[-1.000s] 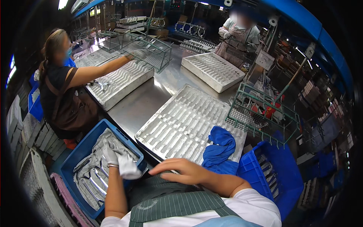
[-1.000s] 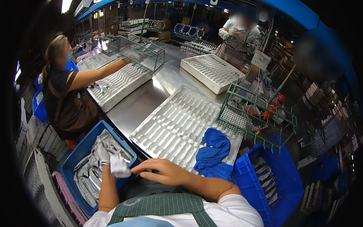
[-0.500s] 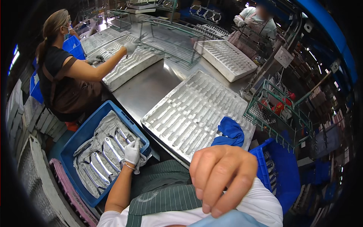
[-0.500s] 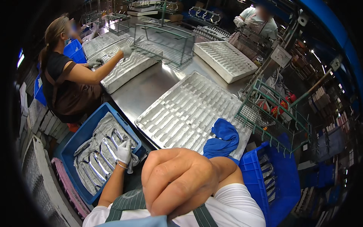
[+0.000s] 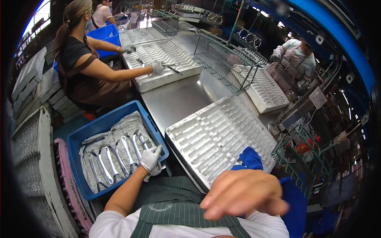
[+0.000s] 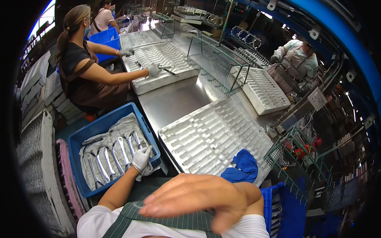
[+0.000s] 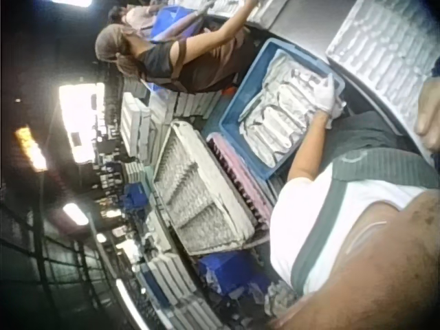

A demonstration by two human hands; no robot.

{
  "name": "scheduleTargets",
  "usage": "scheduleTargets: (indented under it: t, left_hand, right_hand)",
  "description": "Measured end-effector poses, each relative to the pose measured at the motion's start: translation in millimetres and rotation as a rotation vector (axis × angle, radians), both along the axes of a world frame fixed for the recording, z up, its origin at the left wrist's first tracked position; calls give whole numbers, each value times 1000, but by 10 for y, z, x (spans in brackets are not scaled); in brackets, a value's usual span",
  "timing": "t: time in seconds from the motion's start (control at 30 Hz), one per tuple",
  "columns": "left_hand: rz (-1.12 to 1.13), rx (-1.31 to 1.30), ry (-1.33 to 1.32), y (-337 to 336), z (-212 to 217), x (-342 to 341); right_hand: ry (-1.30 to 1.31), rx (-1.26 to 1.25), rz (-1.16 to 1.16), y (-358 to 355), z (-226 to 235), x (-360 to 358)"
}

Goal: The person packs metal tools into a blue plastic crate by hand, layering them with newspaper sheets. The person then rearranges wire racks and molded trays on the workstation table and moves the crate.

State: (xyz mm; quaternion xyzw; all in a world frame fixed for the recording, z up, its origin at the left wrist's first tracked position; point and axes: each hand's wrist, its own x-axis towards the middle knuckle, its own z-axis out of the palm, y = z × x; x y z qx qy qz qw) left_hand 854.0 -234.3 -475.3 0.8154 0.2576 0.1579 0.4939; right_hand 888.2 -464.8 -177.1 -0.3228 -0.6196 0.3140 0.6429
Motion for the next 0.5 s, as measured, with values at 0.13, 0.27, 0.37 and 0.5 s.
scheduleTargets:
  t: [0.13,0.27,0.37,0.5]
  left_hand:
    - [15,7,35,-5,64,-2]
    - [0,24,42,-28,91,28]
    - [-19,7,63,-17,72,3]
    - [-31,36,68,-17,66,28]
  right_hand:
    - [64,425,-166,219,28,-247]
    - [348,679,-547,415,-62,-808]
    - [1090,992,-416,330,66,-1233]
    - [976,642,-943,406,377,-1174]
